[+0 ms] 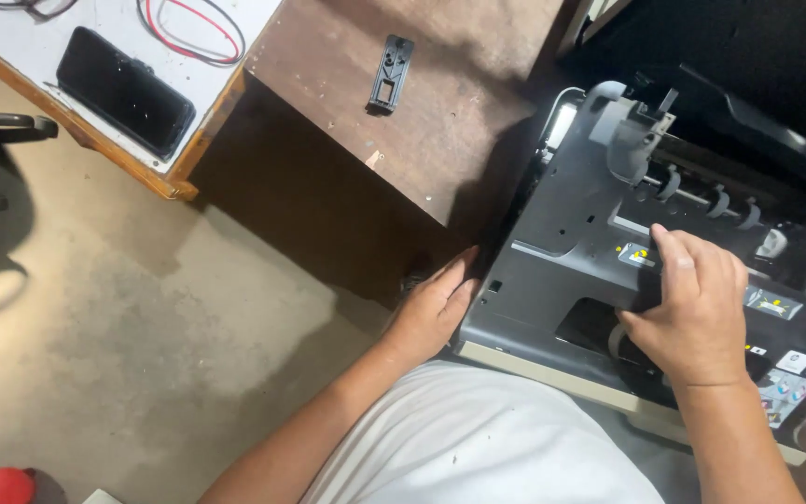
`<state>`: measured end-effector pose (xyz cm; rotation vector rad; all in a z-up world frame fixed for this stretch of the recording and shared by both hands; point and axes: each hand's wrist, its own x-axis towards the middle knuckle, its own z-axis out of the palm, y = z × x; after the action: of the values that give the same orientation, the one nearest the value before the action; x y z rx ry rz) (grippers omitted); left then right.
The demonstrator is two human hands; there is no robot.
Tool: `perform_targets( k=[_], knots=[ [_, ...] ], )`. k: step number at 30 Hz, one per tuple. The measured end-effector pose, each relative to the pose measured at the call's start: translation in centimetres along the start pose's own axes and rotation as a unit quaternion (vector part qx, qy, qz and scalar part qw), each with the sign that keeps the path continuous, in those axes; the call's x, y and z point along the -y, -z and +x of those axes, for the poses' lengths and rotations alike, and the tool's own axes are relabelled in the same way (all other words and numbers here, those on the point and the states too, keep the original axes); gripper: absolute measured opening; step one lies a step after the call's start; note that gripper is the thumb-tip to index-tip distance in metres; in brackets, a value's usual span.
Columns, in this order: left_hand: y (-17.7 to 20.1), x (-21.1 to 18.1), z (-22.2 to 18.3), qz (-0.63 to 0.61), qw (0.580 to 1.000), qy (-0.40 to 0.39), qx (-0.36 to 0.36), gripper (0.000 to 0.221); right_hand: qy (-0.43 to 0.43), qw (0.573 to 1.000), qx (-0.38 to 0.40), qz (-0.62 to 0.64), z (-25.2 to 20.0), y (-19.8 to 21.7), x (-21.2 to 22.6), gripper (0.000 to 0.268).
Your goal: Disassembling a printer to access and remove internal components like the scanner bed and circuit boards for repair.
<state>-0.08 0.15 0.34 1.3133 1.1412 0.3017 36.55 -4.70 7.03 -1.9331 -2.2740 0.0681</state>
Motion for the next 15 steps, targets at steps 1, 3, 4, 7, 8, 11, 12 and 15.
perform_targets(
  k=[1,3,4,7,8,11,12,15],
  knots=[
    [0.2,-0.3,-0.1,-0.012,1.000,0.015,0.010,0.066,-0.005,1.000,0.019,-0.001,0.5,0.0,0.3,0.123],
    [0.7,-1.4,-0.9,-0.053,0.998,0.024,0.024,0.068,-0.007,1.000,0.015,0.011,0.4,-0.2,0.6,0.122],
    [1.1,-1.9,-1.1,-0.095,0.995,0.030,0.031,0.070,-0.002,1.000,0.007,0.022,0.7,-0.5,0.6,0.122],
    [1.4,-2.2,-1.4,-0.131,0.988,0.072,0.044,0.077,-0.032,0.999,0.033,0.018,0.7,-0.2,1.4,0.128],
    [1.8,-2.8,-1.8,-0.127,0.988,0.074,0.046,0.077,-0.035,0.999,0.032,0.020,0.5,0.3,2.4,0.128],
    [3.3,-5.8,-3.0,-0.109,0.981,0.130,0.090,0.098,-0.061,0.996,0.029,0.066,-0.2,2.2,5.7,0.104],
    [3.8,-7.6,-3.4,-0.104,0.968,0.196,0.117,0.100,-0.024,0.994,0.025,0.099,-0.5,3.0,7.1,0.082],
    [4.8,-11.7,-3.4,-0.137,0.924,0.320,0.157,0.107,0.020,0.982,0.087,0.167,-2.3,2.5,10.7,0.051]
  ],
)
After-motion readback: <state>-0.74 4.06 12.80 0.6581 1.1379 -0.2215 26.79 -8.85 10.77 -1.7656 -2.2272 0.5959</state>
